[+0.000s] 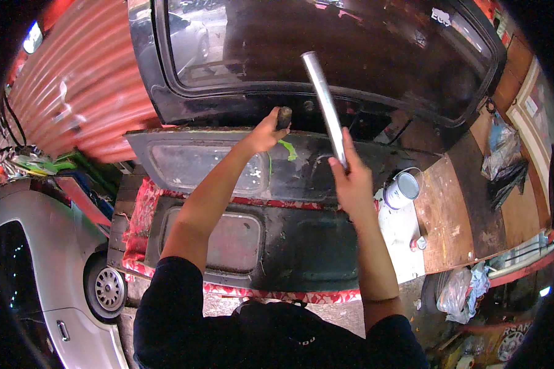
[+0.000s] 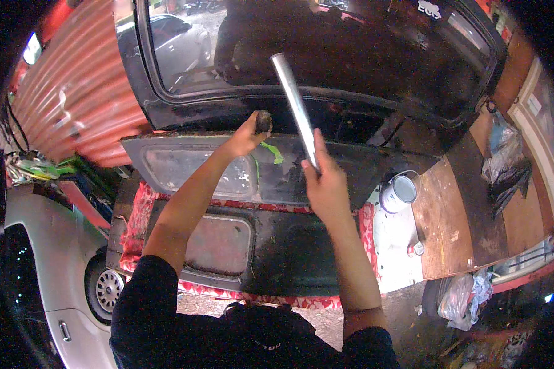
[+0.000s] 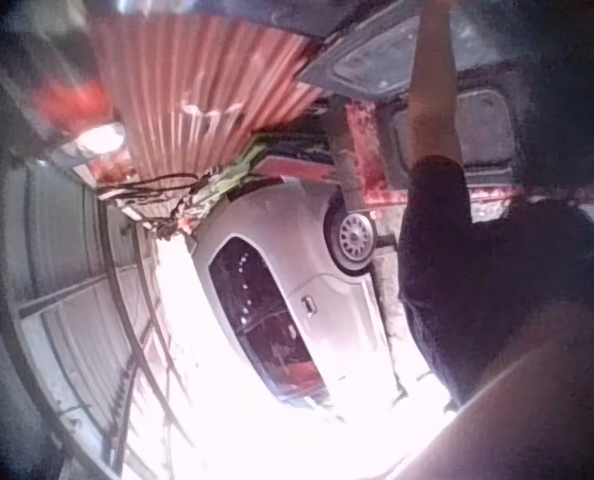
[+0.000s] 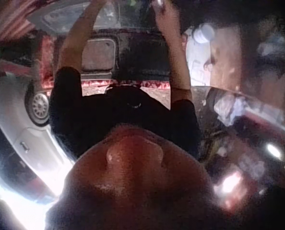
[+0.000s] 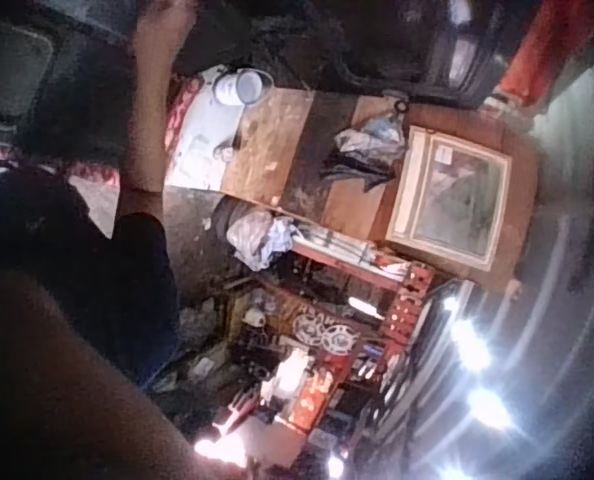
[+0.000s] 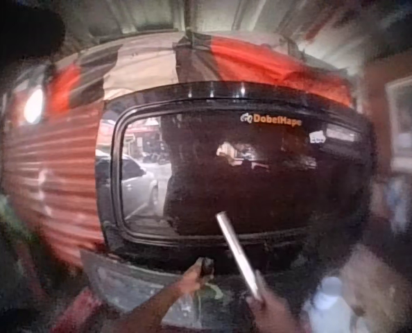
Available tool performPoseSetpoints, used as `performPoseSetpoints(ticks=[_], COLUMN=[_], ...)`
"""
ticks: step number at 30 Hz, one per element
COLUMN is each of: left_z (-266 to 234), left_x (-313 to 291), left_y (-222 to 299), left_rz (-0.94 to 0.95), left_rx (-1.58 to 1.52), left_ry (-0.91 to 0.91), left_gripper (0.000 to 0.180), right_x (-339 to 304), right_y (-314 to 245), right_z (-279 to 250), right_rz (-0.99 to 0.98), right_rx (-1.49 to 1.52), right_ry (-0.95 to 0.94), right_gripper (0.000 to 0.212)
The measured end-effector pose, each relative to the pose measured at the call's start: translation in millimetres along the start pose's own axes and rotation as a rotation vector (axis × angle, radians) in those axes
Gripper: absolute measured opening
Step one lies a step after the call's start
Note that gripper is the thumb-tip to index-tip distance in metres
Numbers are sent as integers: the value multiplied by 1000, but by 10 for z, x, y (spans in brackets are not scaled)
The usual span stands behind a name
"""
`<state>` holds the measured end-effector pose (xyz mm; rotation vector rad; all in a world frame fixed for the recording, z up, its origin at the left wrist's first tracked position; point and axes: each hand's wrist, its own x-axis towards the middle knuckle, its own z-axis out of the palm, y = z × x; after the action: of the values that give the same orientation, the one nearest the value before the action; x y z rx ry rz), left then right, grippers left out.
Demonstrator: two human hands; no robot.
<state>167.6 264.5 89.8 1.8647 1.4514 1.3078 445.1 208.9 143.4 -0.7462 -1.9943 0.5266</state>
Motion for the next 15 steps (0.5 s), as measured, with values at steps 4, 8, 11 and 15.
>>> performPoseSetpoints(ticks=[4, 8, 11, 15], left_z=[24, 39, 67, 26], left_x=[11, -145, -142, -11], left_y=[-88, -336, -269, -135], left_rz=[10, 8, 30, 96], left_rx=[-5, 15, -151, -315], left_ry=[18, 67, 84, 100], left_gripper=[39, 40, 41, 41], right_x=[-65, -92, -117, -155], right_y=[140, 7, 5, -11], right_z=[123, 103, 74, 95], right_rz=[164, 121, 46, 232], right_rx=[-92, 39, 95, 195], right_ry=[-206, -28, 21, -69], right_gripper=[65, 65, 64, 64])
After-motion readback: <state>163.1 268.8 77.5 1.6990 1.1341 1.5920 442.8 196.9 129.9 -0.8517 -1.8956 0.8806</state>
